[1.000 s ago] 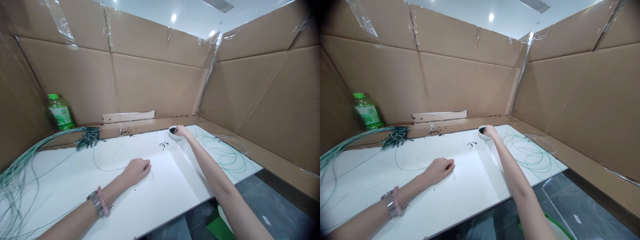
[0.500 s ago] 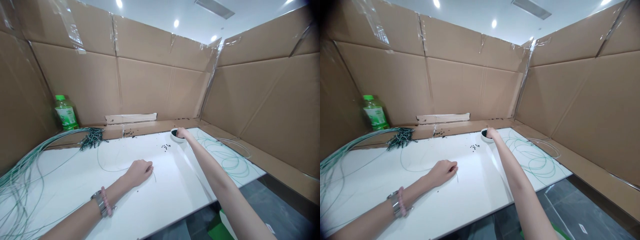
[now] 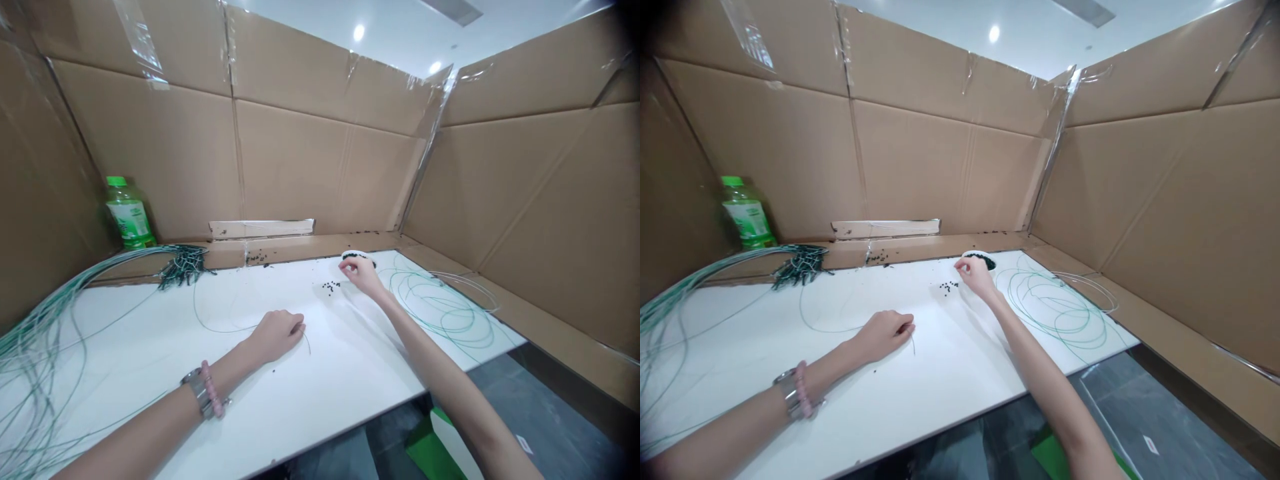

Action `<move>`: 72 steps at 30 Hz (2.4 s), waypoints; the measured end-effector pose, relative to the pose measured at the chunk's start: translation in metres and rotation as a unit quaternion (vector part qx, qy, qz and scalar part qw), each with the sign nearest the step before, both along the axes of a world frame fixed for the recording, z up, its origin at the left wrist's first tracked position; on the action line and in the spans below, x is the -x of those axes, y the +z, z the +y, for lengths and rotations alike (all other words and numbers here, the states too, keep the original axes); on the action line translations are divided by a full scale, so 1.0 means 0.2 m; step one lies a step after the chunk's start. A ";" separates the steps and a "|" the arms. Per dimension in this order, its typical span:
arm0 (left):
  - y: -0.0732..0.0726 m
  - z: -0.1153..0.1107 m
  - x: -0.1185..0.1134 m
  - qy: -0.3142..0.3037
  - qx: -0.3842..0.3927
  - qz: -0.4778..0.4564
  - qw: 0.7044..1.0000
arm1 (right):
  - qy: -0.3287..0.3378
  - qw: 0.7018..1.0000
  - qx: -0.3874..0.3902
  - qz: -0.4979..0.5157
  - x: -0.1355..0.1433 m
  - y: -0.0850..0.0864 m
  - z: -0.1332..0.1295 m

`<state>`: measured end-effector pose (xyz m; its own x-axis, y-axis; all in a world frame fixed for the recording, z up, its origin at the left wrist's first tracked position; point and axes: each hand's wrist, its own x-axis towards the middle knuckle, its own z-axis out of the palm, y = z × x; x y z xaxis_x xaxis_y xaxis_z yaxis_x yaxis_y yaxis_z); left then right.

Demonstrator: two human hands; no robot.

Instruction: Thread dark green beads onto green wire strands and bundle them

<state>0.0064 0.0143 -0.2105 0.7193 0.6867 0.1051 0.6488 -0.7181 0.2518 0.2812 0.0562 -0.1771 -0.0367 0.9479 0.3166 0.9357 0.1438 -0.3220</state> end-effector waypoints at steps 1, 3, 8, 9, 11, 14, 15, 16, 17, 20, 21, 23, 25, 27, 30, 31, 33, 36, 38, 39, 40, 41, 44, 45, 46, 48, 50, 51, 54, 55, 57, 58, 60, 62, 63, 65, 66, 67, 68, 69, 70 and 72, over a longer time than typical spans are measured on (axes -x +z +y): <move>0.00 0.00 0.00 0.000 0.001 0.000 1.000 | 0.017 1.000 0.000 0.001 0.02 -0.03 -0.03; 0.00 0.00 0.00 0.001 0.004 0.000 1.000 | 0.041 0.999 0.003 0.004 0.03 -0.09 -0.06; 0.00 0.00 0.00 0.004 0.017 -0.002 1.000 | 0.057 0.998 0.014 0.005 0.00 -0.16 -0.04; 0.00 0.00 0.00 0.004 0.019 -0.003 1.000 | 0.059 0.998 0.017 0.005 0.00 -0.17 -0.03; 0.00 0.00 0.00 0.005 0.023 -0.005 1.000 | 0.062 0.998 0.021 0.005 -0.01 -0.18 -0.02; 0.00 0.00 0.00 0.007 0.029 -0.006 1.000 | 0.066 0.998 0.024 0.010 0.00 -0.18 -0.02; 0.00 0.00 0.00 0.008 0.031 -0.006 0.999 | 0.066 0.997 0.024 0.012 0.00 -0.18 -0.02; 0.00 0.00 0.00 0.008 0.033 -0.006 0.999 | 0.065 0.997 0.024 0.015 0.00 -0.18 -0.02; 0.00 0.00 0.00 0.007 0.035 -0.007 0.999 | 0.063 0.998 0.023 0.019 -0.01 -0.17 -0.01; 0.00 0.00 0.00 0.006 0.040 -0.007 0.999 | 0.053 0.998 0.018 0.029 -0.03 -0.17 0.00; 0.00 0.00 0.00 0.006 0.041 -0.007 0.999 | 0.049 0.998 0.017 0.032 -0.04 -0.18 0.00; 0.00 0.00 0.00 0.006 0.042 -0.007 0.999 | 0.043 0.998 0.018 0.037 -0.06 -0.19 0.01; -0.01 0.01 0.00 0.008 0.044 -0.006 0.999 | 0.039 0.998 0.022 0.042 -0.08 -0.21 0.02; -0.01 0.01 0.00 0.008 0.046 -0.005 0.999 | 0.039 0.998 0.028 0.045 -0.08 -0.22 0.02; 0.00 0.00 0.00 0.008 0.049 -0.003 0.999 | 0.046 0.997 0.034 0.045 -0.08 -0.22 0.02; 0.00 0.00 0.00 0.008 0.050 -0.002 0.999 | 0.051 0.997 0.035 0.044 -0.08 -0.22 0.02; 0.00 0.00 0.01 0.008 0.050 -0.002 0.999 | 0.062 0.997 0.036 0.042 -0.08 -0.21 0.02; 0.00 -0.01 0.01 0.008 0.050 -0.001 0.999 | 0.077 0.996 0.033 0.038 -0.07 -0.21 0.02; 0.00 -0.01 0.01 0.008 0.050 -0.001 0.999 | 0.086 0.995 0.030 0.037 -0.06 -0.21 0.02; 0.00 -0.01 0.01 0.008 0.050 0.000 0.999 | 0.089 0.995 0.029 0.037 -0.06 -0.21 0.02; 0.00 -0.01 0.01 0.008 0.050 0.000 0.999 | 0.092 0.995 0.028 0.037 -0.06 -0.21 0.03; 0.00 -0.01 0.01 0.008 0.049 0.000 0.999 | 0.094 0.994 0.027 0.037 -0.06 -0.22 0.03; -0.01 0.00 0.01 0.008 0.050 0.000 0.999 | 0.100 0.994 0.026 0.037 -0.06 -0.22 0.03; -0.01 0.00 0.01 0.008 0.050 -0.001 0.999 | 0.101 0.994 0.027 0.037 -0.05 -0.22 0.03; -0.01 0.00 0.01 0.009 0.051 -0.002 0.999 | 0.101 0.994 0.028 0.036 -0.05 -0.22 0.03; -0.01 0.01 0.01 0.009 0.051 -0.004 0.999 | 0.098 0.994 0.032 0.032 -0.04 -0.22 0.03; -0.01 0.01 0.00 0.008 0.050 -0.005 0.999 | 0.093 0.995 0.035 0.028 -0.03 -0.22 0.04; -0.01 0.01 0.00 0.008 0.050 -0.005 0.999 | 0.089 0.995 0.036 0.027 -0.03 -0.22 0.04; -0.01 0.01 0.01 0.008 0.052 -0.005 0.999 | 0.081 0.995 0.042 0.026 -0.03 -0.22 0.05; -0.01 0.00 0.01 0.008 0.053 -0.006 0.999 | 0.081 0.995 0.045 0.026 -0.03 -0.22 0.05; -0.01 0.00 0.01 0.009 0.055 -0.008 0.998 | 0.082 0.995 0.052 0.029 -0.05 -0.22 0.05; -0.01 0.00 0.01 0.009 0.056 -0.010 0.998 | 0.084 0.995 0.054 0.031 -0.05 -0.21 0.04; -0.01 0.01 0.01 0.009 0.060 -0.016 0.998 | 0.086 0.994 0.057 0.036 -0.07 -0.21 0.03; -0.01 0.01 0.01 0.009 0.065 -0.025 0.998 | 0.086 0.994 0.056 0.043 -0.09 -0.20 0.03; -0.01 0.00 0.01 0.009 0.069 -0.030 0.997 | 0.086 0.994 0.054 0.048 -0.09 -0.20 0.02; -0.01 0.00 0.01 0.009 0.080 -0.044 0.996 | 0.086 0.993 0.047 0.060 -0.09 -0.19 0.02; -0.01 0.00 0.01 0.010 0.086 -0.052 0.995 | 0.086 0.993 0.041 0.069 -0.09 -0.19 0.02; -0.01 0.00 0.01 0.010 0.095 -0.063 0.993 | 0.085 0.993 0.033 0.079 -0.09 -0.18 0.01; -0.01 0.00 0.01 0.011 0.104 -0.076 0.992 | 0.084 0.992 0.023 0.092 -0.08 -0.18 0.01; 0.00 0.00 0.01 0.013 0.114 -0.091 0.989 | 0.083 0.991 0.010 0.106 -0.06 -0.17 0.00; 0.00 0.00 0.01 0.016 0.125 -0.109 0.986 | 0.082 0.989 -0.004 0.124 -0.04 -0.16 0.00; 0.02 -0.01 0.00 0.027 0.151 -0.153 0.976 | 0.086 0.982 -0.033 0.165 0.01 -0.14 -0.03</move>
<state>0.0056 0.0129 -0.2067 0.6482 0.7553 0.0969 0.5446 -0.5488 0.6342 0.2788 0.0502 -0.2049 -0.0796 0.9140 0.3979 0.7422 0.3208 -0.5884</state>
